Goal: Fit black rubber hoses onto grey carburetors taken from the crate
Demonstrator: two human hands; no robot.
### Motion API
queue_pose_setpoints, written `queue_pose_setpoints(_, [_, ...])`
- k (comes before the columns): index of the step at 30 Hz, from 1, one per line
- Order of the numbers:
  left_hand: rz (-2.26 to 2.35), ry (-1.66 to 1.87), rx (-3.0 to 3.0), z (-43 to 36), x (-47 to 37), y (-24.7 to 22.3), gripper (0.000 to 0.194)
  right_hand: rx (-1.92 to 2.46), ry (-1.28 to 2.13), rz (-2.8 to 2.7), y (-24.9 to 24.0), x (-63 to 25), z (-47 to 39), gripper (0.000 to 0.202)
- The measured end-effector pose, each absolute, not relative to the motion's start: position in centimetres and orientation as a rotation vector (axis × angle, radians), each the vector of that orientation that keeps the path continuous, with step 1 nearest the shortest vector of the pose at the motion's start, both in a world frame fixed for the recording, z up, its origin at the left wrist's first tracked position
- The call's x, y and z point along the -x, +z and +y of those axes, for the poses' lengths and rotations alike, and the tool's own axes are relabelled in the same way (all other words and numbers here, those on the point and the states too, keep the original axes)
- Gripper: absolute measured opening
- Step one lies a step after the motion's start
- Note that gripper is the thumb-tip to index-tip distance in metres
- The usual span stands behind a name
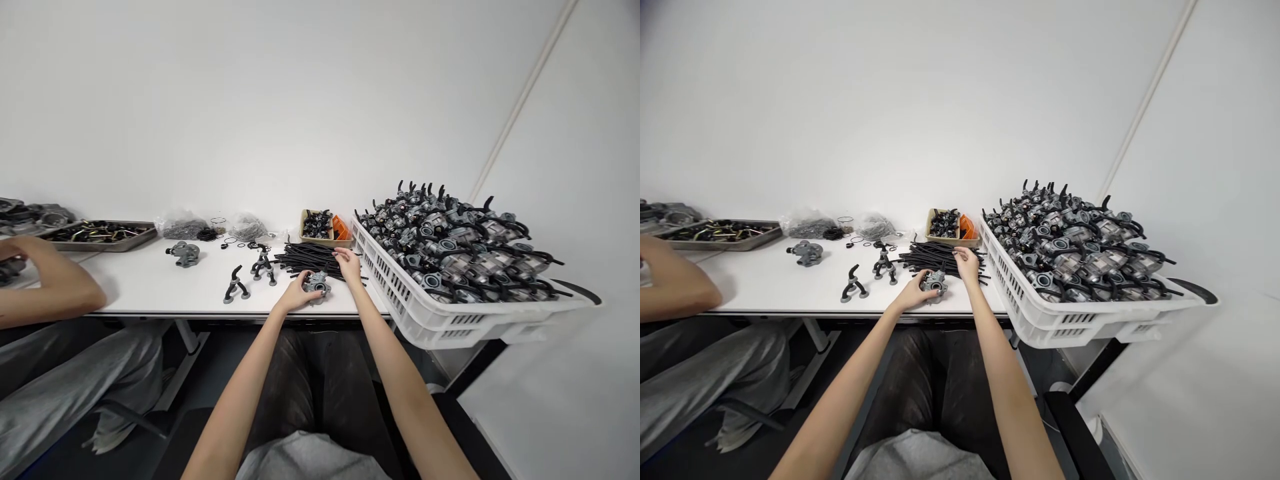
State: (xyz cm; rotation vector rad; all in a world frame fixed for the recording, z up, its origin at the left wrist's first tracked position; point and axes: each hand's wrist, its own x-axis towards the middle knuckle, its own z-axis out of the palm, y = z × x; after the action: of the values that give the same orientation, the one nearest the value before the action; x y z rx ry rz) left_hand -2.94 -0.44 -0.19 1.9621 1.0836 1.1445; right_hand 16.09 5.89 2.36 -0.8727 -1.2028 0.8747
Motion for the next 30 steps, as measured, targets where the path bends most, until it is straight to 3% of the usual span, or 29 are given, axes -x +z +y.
queue_pose_setpoints(11, [1.018, 1.114, -1.976, -0.1, 3.2, -0.4, 0.054, 1.229, 0.666, -1.596, 2.2, -16.6, 8.5, 0.027])
queue_pose_setpoints(20, [0.941, 1.116, -1.946, -0.1, 3.5, 0.0, 0.069, 1.225, 0.624, -1.723, 4.4, -16.9, 7.7, 0.033])
queue_pose_setpoints(27, [0.983, 1.147, -1.896, 0.0, 3.3, -0.3, 0.040, 1.025, 0.721, -1.507, 2.9, -16.7, 1.7, 0.013])
queue_pose_setpoints(30, [1.042, 1.182, -1.851, 0.3, 3.3, -0.7, 0.034, 0.932, 0.777, -1.435, 1.7, -16.9, -1.9, 0.016])
